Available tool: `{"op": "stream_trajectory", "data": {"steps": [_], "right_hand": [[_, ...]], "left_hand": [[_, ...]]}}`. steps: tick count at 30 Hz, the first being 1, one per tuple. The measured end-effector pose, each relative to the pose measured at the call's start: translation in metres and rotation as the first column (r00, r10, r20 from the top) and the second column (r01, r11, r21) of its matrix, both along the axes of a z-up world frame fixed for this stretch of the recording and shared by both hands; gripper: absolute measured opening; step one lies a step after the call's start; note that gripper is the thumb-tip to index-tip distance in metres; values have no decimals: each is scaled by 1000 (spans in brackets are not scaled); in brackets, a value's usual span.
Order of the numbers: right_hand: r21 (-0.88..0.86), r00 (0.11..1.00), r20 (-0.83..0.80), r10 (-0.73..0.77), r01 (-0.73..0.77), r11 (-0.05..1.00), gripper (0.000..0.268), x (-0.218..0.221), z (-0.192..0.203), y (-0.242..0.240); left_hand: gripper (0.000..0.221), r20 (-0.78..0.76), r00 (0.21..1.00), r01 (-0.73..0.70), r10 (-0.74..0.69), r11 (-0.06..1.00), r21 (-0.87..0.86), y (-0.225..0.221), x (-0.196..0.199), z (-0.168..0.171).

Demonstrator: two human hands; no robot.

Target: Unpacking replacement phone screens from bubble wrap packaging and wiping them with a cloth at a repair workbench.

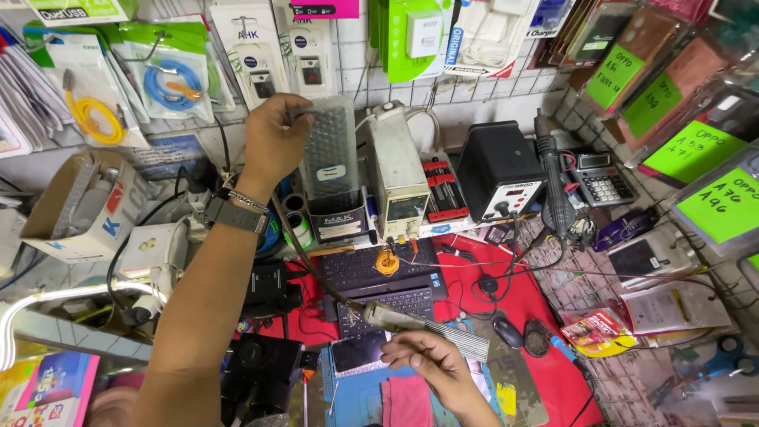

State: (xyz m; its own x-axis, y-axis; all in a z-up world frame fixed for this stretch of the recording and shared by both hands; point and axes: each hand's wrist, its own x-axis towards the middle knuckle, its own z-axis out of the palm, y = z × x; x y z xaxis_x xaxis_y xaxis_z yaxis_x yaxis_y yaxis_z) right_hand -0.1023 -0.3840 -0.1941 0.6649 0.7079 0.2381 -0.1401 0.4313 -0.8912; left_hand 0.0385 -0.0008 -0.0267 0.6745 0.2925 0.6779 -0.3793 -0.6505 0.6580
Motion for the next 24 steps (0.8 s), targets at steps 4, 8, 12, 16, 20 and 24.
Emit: {"op": "stream_trajectory", "data": {"steps": [4, 8, 12, 16, 20, 24], "right_hand": [[-17, 999, 16, 30, -30, 999, 36, 0, 3, 1], [-27, 994, 85, 64, -62, 998, 41, -1, 9, 3], [-113, 988, 91, 129, -118, 987, 46, -5, 12, 4], [-131, 984, 84, 155, -144, 981, 37, -10, -4, 2], [-452, 963, 195, 187, -81, 888, 30, -6, -19, 3], [-857, 984, 141, 110, 66, 511, 29, 11, -123, 7]], "left_hand": [[10, 2, 1000, 20, -20, 1000, 24, -6, -4, -1], [10, -137, 988, 78, -70, 996, 52, -5, -8, -16], [10, -117, 993, 17, 27, 933, 360, 2, -8, -39], [17, -48, 991, -81, 128, 829, 553, 8, -16, -57], [31, 26, 967, -209, 253, 731, 650, -9, -48, -49], [39, 1, 988, -115, 153, 738, 665, -65, -143, -10]]}}
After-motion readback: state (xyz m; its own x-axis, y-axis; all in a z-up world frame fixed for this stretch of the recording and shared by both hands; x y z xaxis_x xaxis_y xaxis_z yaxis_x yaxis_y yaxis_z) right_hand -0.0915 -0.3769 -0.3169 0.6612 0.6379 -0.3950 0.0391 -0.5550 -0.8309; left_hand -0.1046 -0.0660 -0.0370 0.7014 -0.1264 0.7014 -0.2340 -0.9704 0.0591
